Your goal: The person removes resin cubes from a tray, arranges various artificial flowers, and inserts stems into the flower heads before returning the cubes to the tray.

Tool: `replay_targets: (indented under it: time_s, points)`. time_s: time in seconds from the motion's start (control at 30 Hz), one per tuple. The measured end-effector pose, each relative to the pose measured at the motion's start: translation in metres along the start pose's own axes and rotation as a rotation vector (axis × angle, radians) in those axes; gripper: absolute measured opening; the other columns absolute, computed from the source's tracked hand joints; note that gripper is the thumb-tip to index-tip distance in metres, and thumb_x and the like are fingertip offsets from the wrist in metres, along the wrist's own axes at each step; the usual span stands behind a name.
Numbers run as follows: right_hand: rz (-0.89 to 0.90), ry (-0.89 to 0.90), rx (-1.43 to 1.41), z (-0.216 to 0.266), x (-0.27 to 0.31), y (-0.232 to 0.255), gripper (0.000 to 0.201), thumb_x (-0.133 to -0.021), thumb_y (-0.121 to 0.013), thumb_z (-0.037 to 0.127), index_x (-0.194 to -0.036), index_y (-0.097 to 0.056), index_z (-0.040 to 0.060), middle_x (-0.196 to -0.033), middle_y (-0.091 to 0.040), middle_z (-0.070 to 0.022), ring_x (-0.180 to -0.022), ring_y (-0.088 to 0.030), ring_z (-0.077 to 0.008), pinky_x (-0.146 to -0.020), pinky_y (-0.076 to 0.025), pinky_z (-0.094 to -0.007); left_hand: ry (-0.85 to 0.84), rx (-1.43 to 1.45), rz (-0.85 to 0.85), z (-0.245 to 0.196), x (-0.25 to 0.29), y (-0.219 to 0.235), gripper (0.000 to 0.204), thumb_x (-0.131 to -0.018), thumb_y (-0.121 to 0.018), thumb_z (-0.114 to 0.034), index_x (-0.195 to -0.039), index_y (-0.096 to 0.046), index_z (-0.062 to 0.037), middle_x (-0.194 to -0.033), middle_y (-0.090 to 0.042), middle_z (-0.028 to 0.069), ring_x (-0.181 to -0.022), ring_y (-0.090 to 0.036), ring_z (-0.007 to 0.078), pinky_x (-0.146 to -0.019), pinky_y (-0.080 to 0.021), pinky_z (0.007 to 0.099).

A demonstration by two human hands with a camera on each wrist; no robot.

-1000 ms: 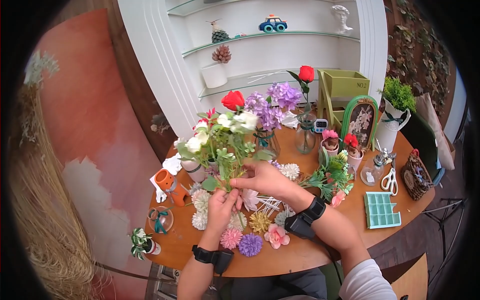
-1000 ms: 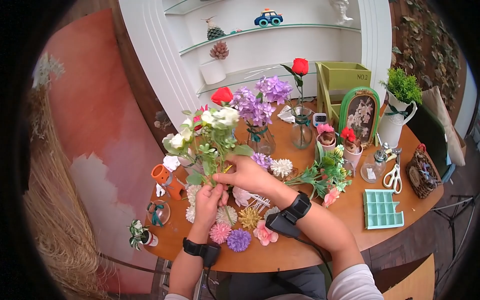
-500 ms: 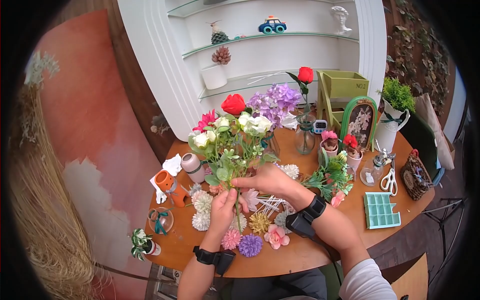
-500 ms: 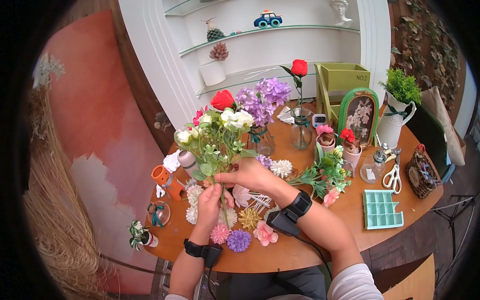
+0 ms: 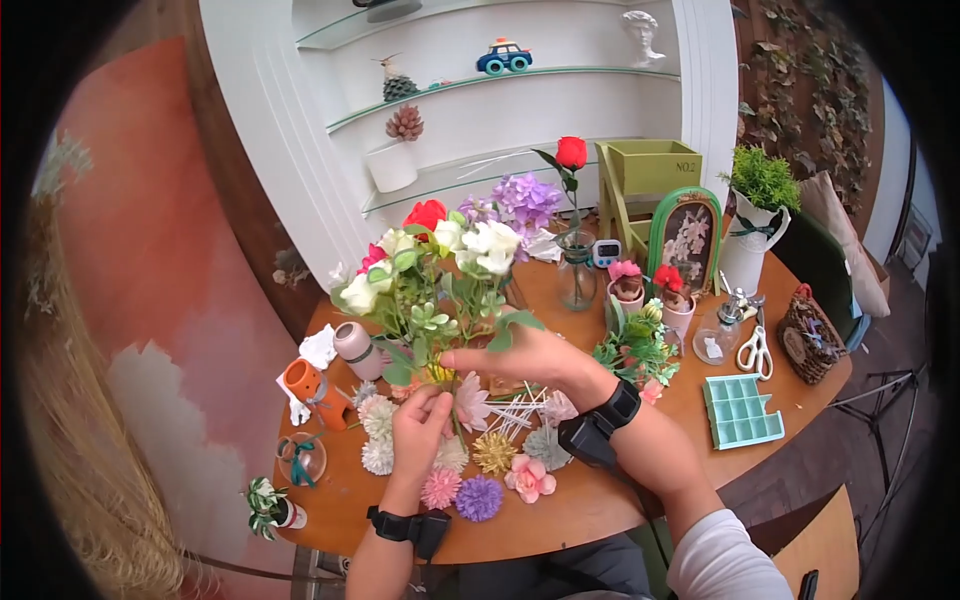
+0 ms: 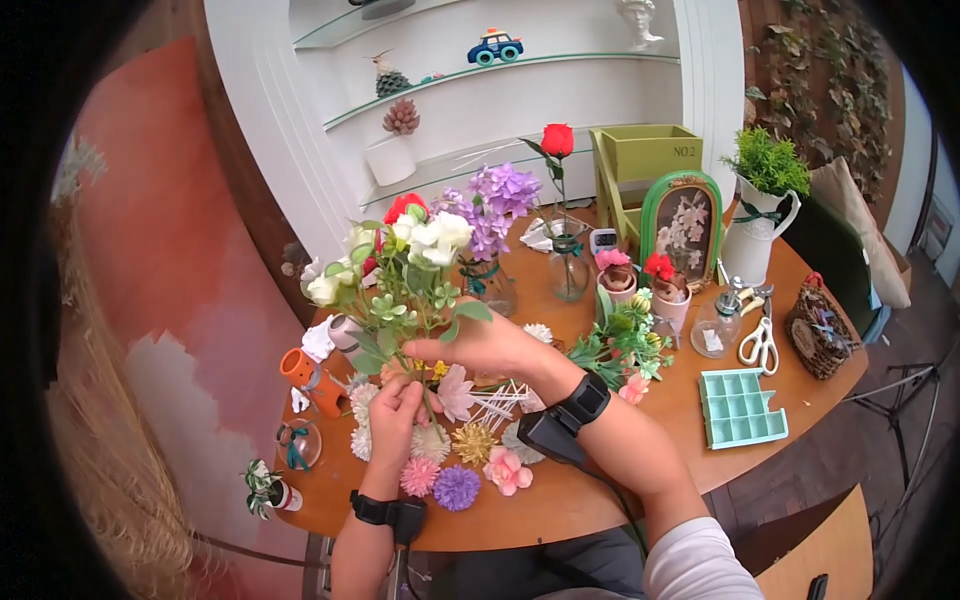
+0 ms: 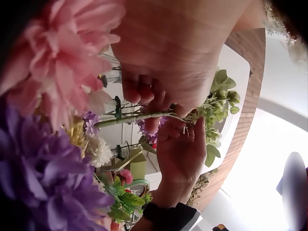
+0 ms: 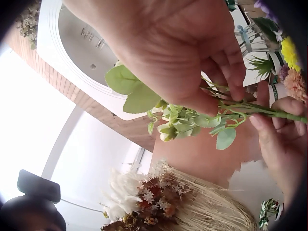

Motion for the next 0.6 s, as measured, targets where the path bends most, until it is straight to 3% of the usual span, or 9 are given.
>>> replay_targets:
  time_s: [0.07, 0.1, 0.13, 0.2, 0.33, 0.43, 0.53, 0.6]
  points:
    - [0.003, 0.161, -0.121, -0.009, -0.006, 0.003, 0.036, -0.087, -0.075, 0.023, -0.112, -0.064, -0.0002, -0.090, -0.069, -0.0049, -0.078, -0.063, -0.0126, -0.071, -0.052, -0.0310, 0.009, -0.001, -0.011, -0.001, 0.001, 0.001, 0.024, -0.101, -0.057, -0.019, -0.107, -0.064, 0.0036, -0.076, -0.066, 0.0068, -0.058, -0.049, 0.0053, -0.056, -0.039, 0.0193]
    - [-0.105, 0.403, -0.122, -0.009, -0.011, 0.000, 0.033, -0.088, -0.076, 0.024, -0.107, -0.065, 0.0003, -0.085, -0.067, -0.0033, -0.073, -0.062, -0.0106, -0.065, -0.051, -0.0285, -0.012, -0.034, -0.045, -0.001, 0.002, 0.002, 0.022, -0.101, -0.058, -0.017, -0.106, -0.065, 0.0037, -0.077, -0.067, 0.0049, -0.060, -0.050, 0.0049, -0.055, -0.039, 0.0191]
    - [-0.107, 0.401, -0.121, -0.013, -0.010, 0.006, 0.033, -0.088, -0.076, 0.024, -0.107, -0.065, 0.0003, -0.085, -0.067, -0.0033, -0.073, -0.062, -0.0106, -0.065, -0.051, -0.0285, -0.032, -0.067, -0.080, -0.001, 0.002, 0.003, 0.021, -0.100, -0.059, -0.015, -0.105, -0.066, 0.0039, -0.078, -0.067, 0.0031, -0.062, -0.051, 0.0045, -0.055, -0.038, 0.0190]
    - [0.009, 0.103, -0.020, -0.007, -0.007, 0.014, 0.032, -0.087, -0.077, 0.024, -0.105, -0.065, 0.0008, -0.084, -0.068, -0.0036, -0.070, -0.062, -0.0088, -0.061, -0.050, -0.0255, -0.067, -0.058, -0.092, 0.001, 0.001, 0.004, 0.021, -0.100, -0.059, -0.015, -0.103, -0.066, 0.0039, -0.077, -0.065, 0.0023, -0.064, -0.051, 0.0049, -0.057, -0.038, 0.0194]
    - [-0.011, 0.053, -0.079, -0.007, -0.004, 0.017, 0.029, -0.086, -0.076, 0.021, -0.105, -0.066, 0.0011, -0.085, -0.069, -0.0040, -0.069, -0.063, -0.0082, -0.059, -0.049, -0.0234, -0.140, -0.039, -0.120, 0.003, -0.001, 0.007, 0.021, -0.101, -0.059, -0.016, -0.100, -0.064, 0.0039, -0.076, -0.060, 0.0008, -0.068, -0.051, 0.0065, -0.063, -0.039, 0.0205]
    - [-0.023, 0.135, -0.169, -0.004, -0.005, 0.015, 0.029, -0.085, -0.079, 0.021, -0.101, -0.068, -0.0007, -0.083, -0.070, -0.0045, -0.067, -0.063, -0.0083, -0.058, -0.050, -0.0238, -0.152, -0.026, -0.099, 0.004, -0.001, 0.008, 0.020, -0.102, -0.058, -0.016, -0.099, -0.062, 0.0034, -0.076, -0.057, 0.0007, -0.070, -0.050, 0.0072, -0.064, -0.040, 0.0207]
    - [0.001, 0.108, -0.088, -0.003, -0.006, 0.016, 0.028, -0.085, -0.079, 0.020, -0.101, -0.067, -0.0001, -0.081, -0.068, -0.0027, -0.068, -0.061, -0.0072, -0.057, -0.049, -0.0239, -0.162, 0.000, -0.082, 0.006, 0.000, 0.007, 0.018, -0.102, -0.056, -0.015, -0.098, -0.060, 0.0026, -0.077, -0.057, 0.0010, -0.071, -0.050, 0.0074, -0.066, -0.040, 0.0206]
    - [0.000, 0.134, -0.009, -0.005, -0.006, 0.018, 0.035, -0.084, -0.077, 0.023, -0.108, -0.066, 0.0001, -0.087, -0.068, -0.0040, -0.072, -0.058, -0.0088, -0.064, -0.049, -0.0276, -0.157, 0.016, -0.079, 0.006, 0.000, 0.004, 0.017, -0.102, -0.056, -0.014, -0.098, -0.059, 0.0022, -0.078, -0.057, 0.0013, -0.071, -0.050, 0.0075, -0.066, -0.040, 0.0206]
Point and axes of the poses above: each hand's wrist, its own x-axis away from the middle knuckle, its own y-axis out of the back of the hand, z = x × y, the point moved 2 cm from there along -x, towards the middle knuckle
